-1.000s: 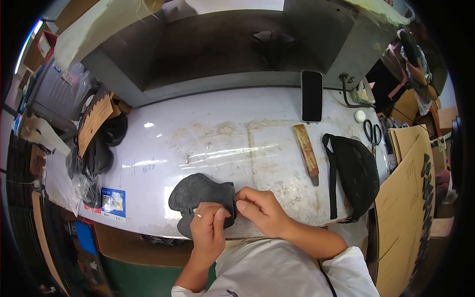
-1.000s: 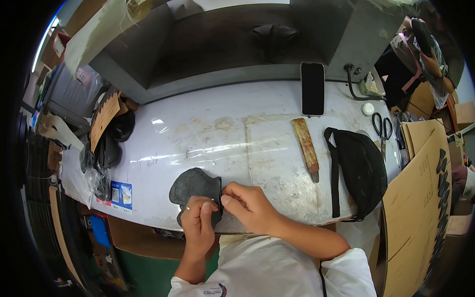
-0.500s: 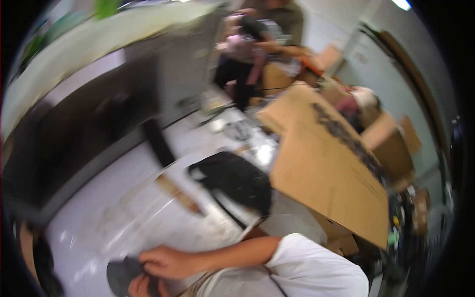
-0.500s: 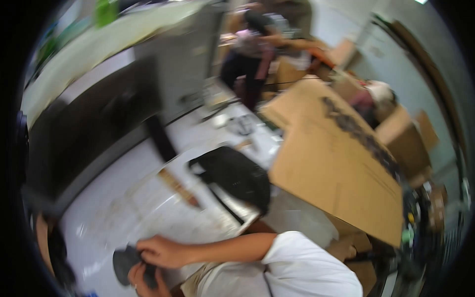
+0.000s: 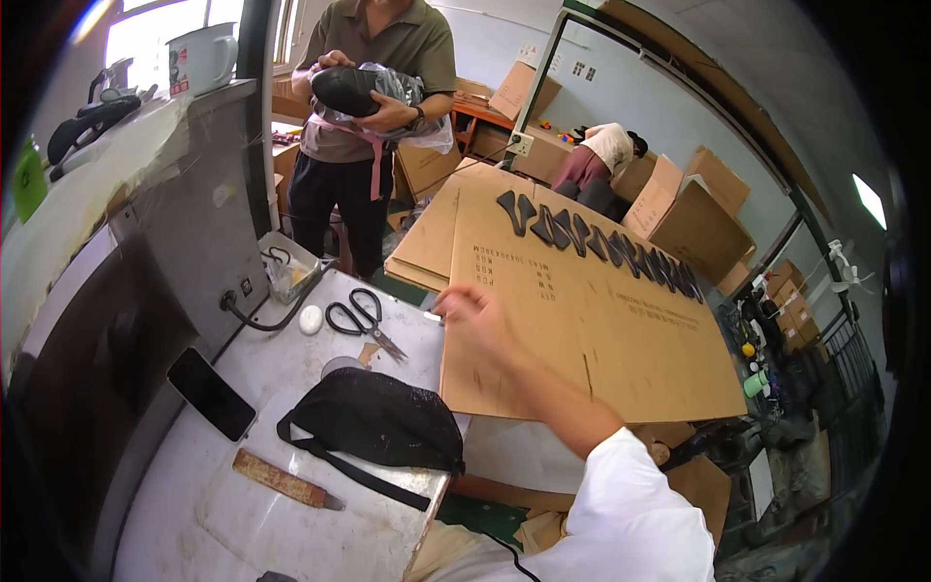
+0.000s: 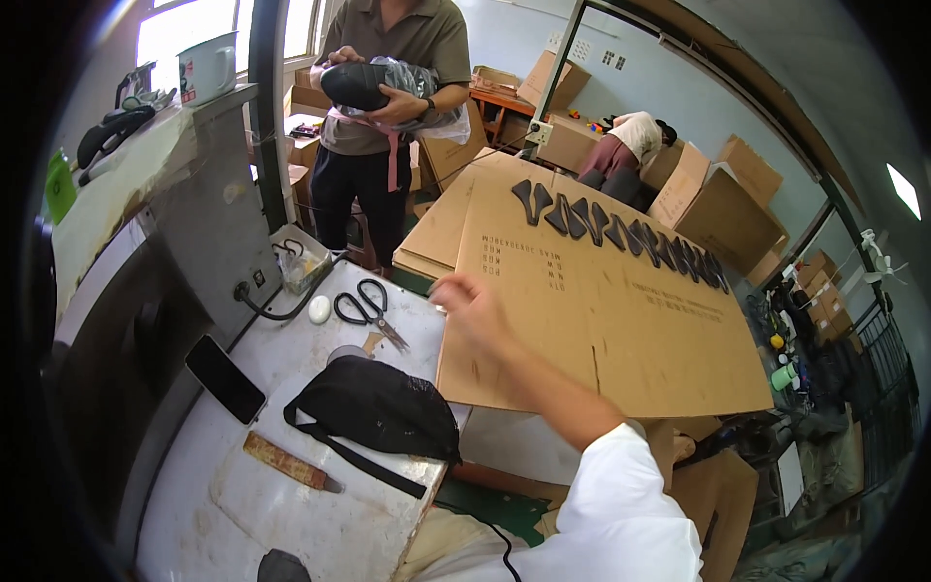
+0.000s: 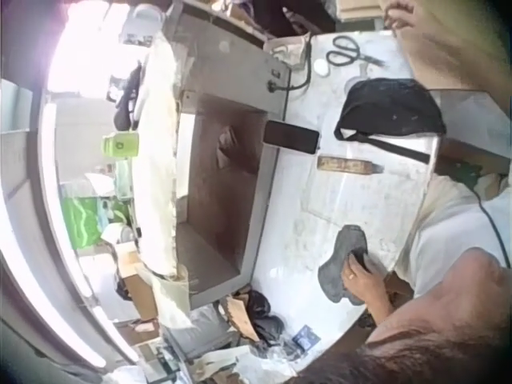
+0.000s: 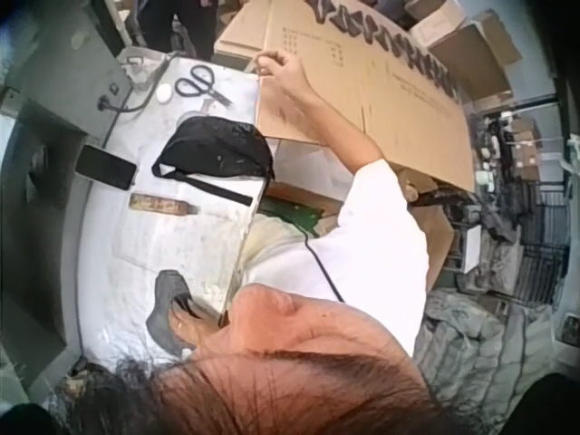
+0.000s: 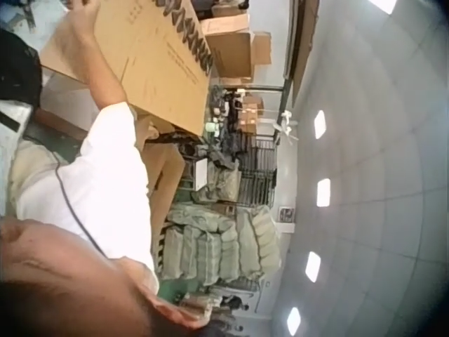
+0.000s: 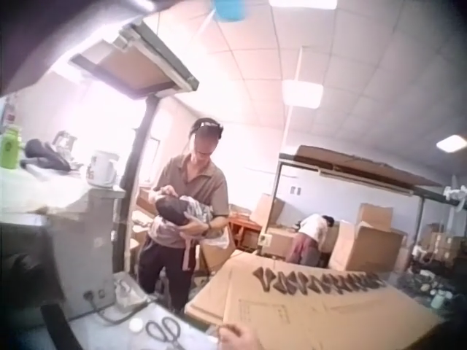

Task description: The recorder is manually fitting and adjusting black covers onto bicycle saddle frames at a workstation.

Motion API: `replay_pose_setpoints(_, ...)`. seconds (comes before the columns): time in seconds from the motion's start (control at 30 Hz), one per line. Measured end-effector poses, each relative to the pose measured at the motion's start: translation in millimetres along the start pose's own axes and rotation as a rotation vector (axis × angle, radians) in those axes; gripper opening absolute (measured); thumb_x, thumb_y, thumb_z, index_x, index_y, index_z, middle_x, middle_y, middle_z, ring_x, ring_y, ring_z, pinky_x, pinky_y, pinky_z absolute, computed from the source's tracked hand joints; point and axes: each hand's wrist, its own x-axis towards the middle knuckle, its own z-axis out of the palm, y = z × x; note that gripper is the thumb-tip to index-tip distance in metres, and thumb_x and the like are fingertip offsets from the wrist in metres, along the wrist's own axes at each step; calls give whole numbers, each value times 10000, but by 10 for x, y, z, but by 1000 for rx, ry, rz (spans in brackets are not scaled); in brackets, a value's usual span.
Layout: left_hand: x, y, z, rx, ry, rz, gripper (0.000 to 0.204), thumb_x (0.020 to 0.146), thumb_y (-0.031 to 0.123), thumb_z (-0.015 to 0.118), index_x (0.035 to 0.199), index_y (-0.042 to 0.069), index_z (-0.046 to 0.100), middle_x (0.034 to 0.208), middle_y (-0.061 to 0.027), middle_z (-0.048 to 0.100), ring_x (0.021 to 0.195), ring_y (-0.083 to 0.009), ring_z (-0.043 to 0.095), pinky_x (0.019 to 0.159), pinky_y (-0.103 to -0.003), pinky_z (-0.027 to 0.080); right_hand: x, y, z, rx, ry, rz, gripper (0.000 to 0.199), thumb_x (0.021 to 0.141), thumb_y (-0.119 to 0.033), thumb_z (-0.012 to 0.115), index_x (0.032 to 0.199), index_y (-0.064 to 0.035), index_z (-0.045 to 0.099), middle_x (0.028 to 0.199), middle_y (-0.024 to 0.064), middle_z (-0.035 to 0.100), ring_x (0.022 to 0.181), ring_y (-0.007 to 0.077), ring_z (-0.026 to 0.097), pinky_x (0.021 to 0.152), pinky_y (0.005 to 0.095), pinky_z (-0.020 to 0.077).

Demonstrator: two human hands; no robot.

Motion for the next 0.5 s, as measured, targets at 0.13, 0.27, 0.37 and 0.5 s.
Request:
replay_pose_setpoints(0.13,-33,-263,-102,181,-161,-138,271,945,174,590,1122,-30,616,1033,-218,646,952,-396,622,854,-458,504,1119,720,-1294,163,603,171,169,900,-34,550,1068,-36,538,877,80,604,756,192,631,627,315,541)
replay_pose_setpoints(0.27,-316,-582,220,251,43,-295,376,968,229,582,1178,-82,565,1186,-283,581,1034,-456,562,927,-550,426,1843,1026,-2383,389,773,209,67,911,-53,549,962,-13,533,820,111,588,694,239,615,596,363,568)
replay_pose_setpoints(0.37,-60,-132,137,281,280,-422,330,951,187,583,1122,-95,595,1149,-277,599,1020,-447,569,894,-524,447,2226,1201,-2320,605,662,240,150,924,-146,603,906,-20,525,753,107,576,608,223,584,529,324,530)
replay_pose_setpoints(0.5,-3,360,324,10,364,-221,265,947,144,575,1092,-74,618,1125,-242,609,1023,-424,592,902,-500,483,2609,1458,-2574,895,416,362,323,948,-373,600,882,-79,484,644,28,444,503,119,384,425,238,334)
